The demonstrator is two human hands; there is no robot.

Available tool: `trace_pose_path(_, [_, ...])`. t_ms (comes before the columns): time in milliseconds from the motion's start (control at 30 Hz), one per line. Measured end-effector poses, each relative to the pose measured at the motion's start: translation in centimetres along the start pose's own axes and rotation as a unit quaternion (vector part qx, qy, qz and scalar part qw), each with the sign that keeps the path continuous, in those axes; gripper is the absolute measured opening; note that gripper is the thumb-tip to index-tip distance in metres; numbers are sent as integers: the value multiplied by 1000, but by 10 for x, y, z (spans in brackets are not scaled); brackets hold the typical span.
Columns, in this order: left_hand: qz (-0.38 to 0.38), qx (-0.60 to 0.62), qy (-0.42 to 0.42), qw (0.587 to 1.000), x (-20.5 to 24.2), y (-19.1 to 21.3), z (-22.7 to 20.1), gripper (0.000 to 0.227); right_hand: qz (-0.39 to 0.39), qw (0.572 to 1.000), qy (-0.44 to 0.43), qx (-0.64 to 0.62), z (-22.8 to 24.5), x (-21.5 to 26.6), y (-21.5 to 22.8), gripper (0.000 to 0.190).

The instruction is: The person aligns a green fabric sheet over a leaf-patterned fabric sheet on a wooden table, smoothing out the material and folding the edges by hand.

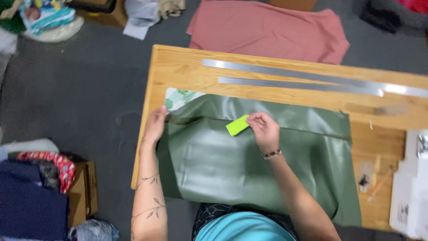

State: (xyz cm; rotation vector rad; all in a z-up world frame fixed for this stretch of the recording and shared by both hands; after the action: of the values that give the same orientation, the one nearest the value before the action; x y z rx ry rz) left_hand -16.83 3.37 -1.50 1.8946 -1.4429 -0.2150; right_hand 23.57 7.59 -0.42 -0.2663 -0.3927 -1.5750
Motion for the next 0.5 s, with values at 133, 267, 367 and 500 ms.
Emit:
trace_pose_path(133, [89,66,-50,993,22,-19,0,65,78,997,12,5,28,-24,-89,12])
trace_pose_path(267, [-107,-26,-164,980,60,5,-49,38,116,992,26,39,39,-21,-140,12])
trace_pose_path(367, [-167,24,-217,961,80,0,-82,34,91,987,73,114,38,-12,-135,12])
trace_pose_path(500, [-33,109,-199,973,69,-66,-106,51,29,986,97,132,27,0,-84,9])
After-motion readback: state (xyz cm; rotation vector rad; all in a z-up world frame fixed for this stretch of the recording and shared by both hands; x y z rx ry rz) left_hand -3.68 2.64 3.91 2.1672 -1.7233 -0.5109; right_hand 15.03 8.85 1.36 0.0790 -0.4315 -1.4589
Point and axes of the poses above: each hand's wrist, its own x-axis away from the middle knuckle, its own y-axis out of the back of the hand, z = x × y, the point moved 8 cm from there along -x, towards the middle knuckle, and after that the axes turned 15 degrees about -y, right-handed, at the moved point
